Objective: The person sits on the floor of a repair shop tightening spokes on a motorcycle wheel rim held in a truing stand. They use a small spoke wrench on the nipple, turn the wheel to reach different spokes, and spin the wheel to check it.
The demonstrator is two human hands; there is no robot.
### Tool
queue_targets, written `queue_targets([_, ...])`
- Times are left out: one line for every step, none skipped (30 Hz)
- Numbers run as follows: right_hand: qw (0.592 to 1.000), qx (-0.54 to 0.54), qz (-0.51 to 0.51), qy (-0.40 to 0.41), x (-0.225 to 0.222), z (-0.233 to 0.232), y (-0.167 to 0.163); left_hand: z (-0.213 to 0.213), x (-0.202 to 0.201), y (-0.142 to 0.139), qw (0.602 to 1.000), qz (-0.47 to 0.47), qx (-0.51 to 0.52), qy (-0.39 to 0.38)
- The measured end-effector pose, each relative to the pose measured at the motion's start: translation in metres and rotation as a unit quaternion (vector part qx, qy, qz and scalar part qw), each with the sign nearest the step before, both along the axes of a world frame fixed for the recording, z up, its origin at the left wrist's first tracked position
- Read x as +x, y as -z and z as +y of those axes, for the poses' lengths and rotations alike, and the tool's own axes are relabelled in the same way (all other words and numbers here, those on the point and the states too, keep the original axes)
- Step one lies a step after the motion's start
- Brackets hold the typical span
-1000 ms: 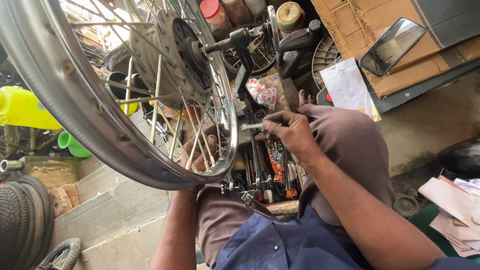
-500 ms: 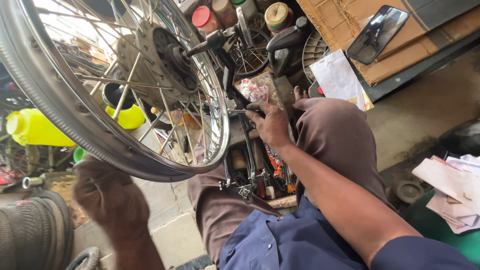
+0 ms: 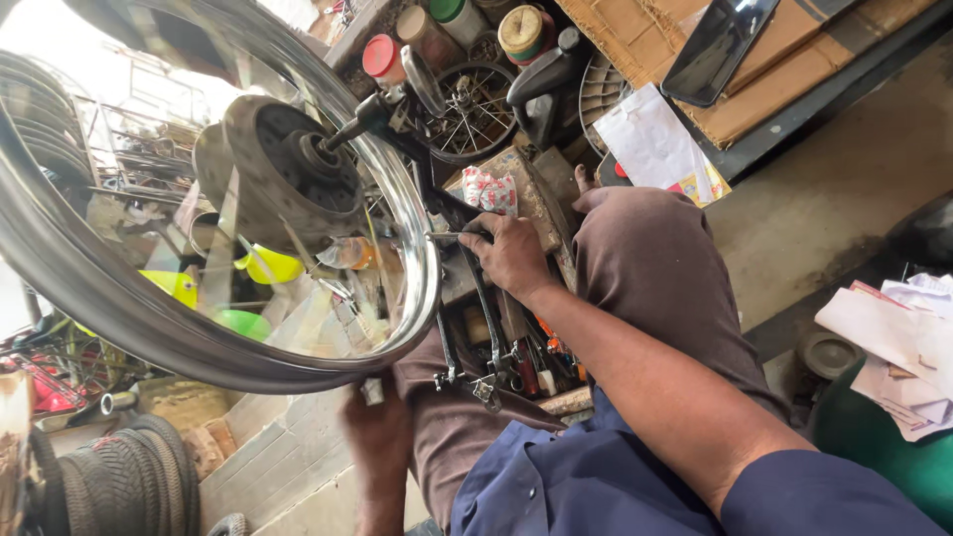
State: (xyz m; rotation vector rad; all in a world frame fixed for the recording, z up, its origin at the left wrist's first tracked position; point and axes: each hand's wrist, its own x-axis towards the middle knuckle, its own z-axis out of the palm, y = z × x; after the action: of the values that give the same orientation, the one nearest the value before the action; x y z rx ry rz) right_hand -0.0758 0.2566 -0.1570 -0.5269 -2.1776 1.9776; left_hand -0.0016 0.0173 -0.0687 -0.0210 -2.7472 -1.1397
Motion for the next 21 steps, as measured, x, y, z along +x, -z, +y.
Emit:
queue_targets([1.0, 0.022, 0.017, 0.004, 0.0, 0.0, 0.001, 0.0, 0.001, 0.006, 0.998, -0.048, -0.048, 0.005])
queue_targets([0.999, 0.03, 0.021, 0.009, -0.001, 0.001, 0.003, 0.0, 0.002, 0.007, 0.991, -0.096, -0.095, 0.012])
queue_targets([0.999, 0.038, 0.025, 0.011, -0.001, 0.001, 0.005, 0.0, 0.003, 0.005, 0.979, -0.144, -0.142, 0.015])
queue_targets([0.999, 0.043, 0.03, 0.011, -0.002, 0.0, 0.007, 0.0, 0.003, 0.0, 0.98, -0.143, -0.136, 0.01])
queue_targets([0.996, 0.062, 0.065, 0.023, -0.002, 0.0, 0.008, 0.001, 0.003, -0.006, 0.981, -0.141, -0.13, 0.008])
queue_targets([0.991, 0.081, 0.098, 0.036, -0.002, -0.001, 0.009, 0.004, 0.002, -0.012, 0.982, -0.141, -0.123, 0.007])
queue_targets([0.985, 0.1, 0.133, 0.047, -0.002, -0.001, 0.009, 0.008, 0.001, -0.018, 0.983, -0.134, -0.122, 0.008])
queue_targets([0.994, 0.064, 0.084, 0.029, -0.002, -0.001, 0.008, 0.011, 0.001, -0.023, 0.985, -0.126, -0.121, 0.009])
queue_targets([0.999, 0.028, 0.036, 0.012, -0.001, -0.001, 0.007, 0.016, 0.0, -0.027, 0.986, -0.117, -0.119, 0.011])
queue_targets([1.0, -0.008, -0.013, -0.006, -0.001, -0.001, 0.006, 0.019, 0.0, -0.031, 0.985, -0.126, -0.121, 0.007])
queue_targets([1.0, -0.015, -0.017, -0.008, 0.0, -0.001, 0.004, 0.022, 0.0, -0.034, 0.983, -0.135, -0.124, 0.002])
queue_targets([0.999, -0.022, -0.021, -0.011, 0.0, 0.0, 0.002, 0.024, 0.0, -0.037, 0.981, -0.144, -0.126, -0.002])
queue_targets([0.999, -0.028, -0.025, -0.013, 0.0, 0.0, 0.0, 0.025, 0.001, -0.039, 0.984, -0.13, -0.118, 0.005])
queue_targets([0.999, -0.03, -0.02, -0.013, 0.001, 0.001, -0.002, 0.026, 0.002, -0.04, 0.987, -0.116, -0.11, 0.01])
queue_targets([0.999, -0.031, -0.016, -0.014, 0.001, 0.001, -0.004, 0.025, 0.003, -0.041, 0.989, -0.102, -0.103, 0.016])
queue_targets([0.999, -0.032, -0.011, -0.014, 0.002, 0.001, -0.006, 0.025, 0.003, -0.042, 0.993, -0.082, -0.084, 0.027])
queue_targets([0.999, -0.034, -0.009, -0.011, 0.002, 0.001, -0.007, 0.024, 0.004, -0.042, 0.995, -0.063, -0.066, 0.039])
queue_targets([0.999, -0.035, -0.007, -0.008, 0.002, 0.001, -0.007, 0.023, 0.004, -0.042, 0.997, -0.044, -0.047, 0.05])
queue_targets([0.999, -0.037, -0.005, -0.005, 0.002, 0.001, -0.008, 0.022, 0.004, -0.042, 0.996, -0.053, -0.051, 0.04])
queue_targets([0.999, -0.039, -0.006, -0.005, 0.002, 0.001, -0.008, 0.021, 0.004, -0.042, 0.996, -0.062, -0.055, 0.029])
queue_targets([0.999, -0.04, -0.007, -0.005, 0.002, 0.0, -0.008, 0.02, 0.004, -0.041, 0.996, -0.071, -0.059, 0.019])
